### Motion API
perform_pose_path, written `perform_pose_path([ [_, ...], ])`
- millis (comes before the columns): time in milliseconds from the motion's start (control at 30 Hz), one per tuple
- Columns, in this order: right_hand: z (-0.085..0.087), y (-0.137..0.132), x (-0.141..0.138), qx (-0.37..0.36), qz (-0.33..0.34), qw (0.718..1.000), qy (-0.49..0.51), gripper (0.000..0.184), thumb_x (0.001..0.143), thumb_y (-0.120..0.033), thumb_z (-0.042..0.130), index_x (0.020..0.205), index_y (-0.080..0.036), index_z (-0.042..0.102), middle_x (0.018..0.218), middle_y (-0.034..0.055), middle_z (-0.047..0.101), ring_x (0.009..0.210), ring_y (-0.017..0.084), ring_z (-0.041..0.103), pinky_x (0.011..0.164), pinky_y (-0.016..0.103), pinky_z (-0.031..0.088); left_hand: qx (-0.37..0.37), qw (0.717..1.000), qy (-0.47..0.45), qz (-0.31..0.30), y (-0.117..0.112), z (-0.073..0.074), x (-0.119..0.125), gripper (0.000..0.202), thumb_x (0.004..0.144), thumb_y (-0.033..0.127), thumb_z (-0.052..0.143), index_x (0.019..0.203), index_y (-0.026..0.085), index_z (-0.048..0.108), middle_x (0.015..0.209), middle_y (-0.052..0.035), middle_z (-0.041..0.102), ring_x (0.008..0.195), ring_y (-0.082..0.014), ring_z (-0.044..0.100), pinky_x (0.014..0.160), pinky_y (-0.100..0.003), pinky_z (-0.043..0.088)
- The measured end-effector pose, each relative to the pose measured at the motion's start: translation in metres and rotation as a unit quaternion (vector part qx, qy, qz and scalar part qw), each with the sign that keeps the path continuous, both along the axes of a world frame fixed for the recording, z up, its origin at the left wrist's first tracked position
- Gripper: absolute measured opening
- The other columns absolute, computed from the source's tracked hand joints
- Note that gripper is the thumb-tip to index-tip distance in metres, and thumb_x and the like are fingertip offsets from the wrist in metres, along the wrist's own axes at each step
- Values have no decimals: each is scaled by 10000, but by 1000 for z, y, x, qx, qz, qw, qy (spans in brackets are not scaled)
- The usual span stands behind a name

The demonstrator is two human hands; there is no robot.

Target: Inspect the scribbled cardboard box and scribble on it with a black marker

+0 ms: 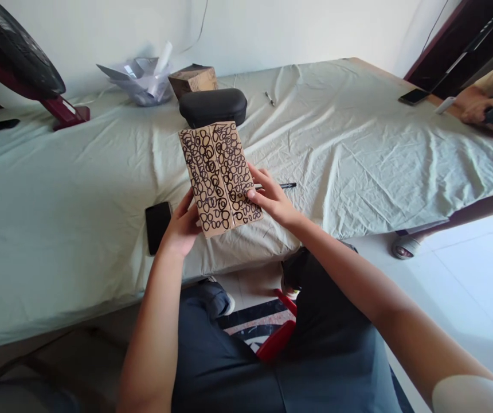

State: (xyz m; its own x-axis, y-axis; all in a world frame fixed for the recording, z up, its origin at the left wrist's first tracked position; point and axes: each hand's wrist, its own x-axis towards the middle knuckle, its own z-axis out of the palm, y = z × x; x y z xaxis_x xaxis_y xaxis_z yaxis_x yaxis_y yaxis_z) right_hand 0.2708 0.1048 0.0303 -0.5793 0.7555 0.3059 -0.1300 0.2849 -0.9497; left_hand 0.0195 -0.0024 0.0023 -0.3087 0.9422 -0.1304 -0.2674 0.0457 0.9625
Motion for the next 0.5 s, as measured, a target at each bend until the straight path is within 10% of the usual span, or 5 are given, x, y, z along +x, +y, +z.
perform_pose_path([
  [233, -11, -3, -1, -21, 3, 1000, -10, 790, 1021, -701, 722, 1743, -426, 559, 1413, 94, 551, 1413, 322, 549, 1293, 550, 561, 43, 997, -55, -31, -3, -4, 10, 825, 785, 844, 890, 1370, 272, 783, 1524, -130, 763, 1441, -380, 717, 1087, -510, 676],
  [500, -9, -3, -5, -37, 24, 999, -17, 804, 1013, -719, 722, 1744, -433, 549, 1402, 99, 528, 1440, 326, 502, 1308, 572, 556, 37, 998, -32, -35, -10, -1, 5, 877, 757, 844, 897, 1415, 281, 751, 1568, -157, 730, 1526, -412, 653, 1151, -554, 642],
])
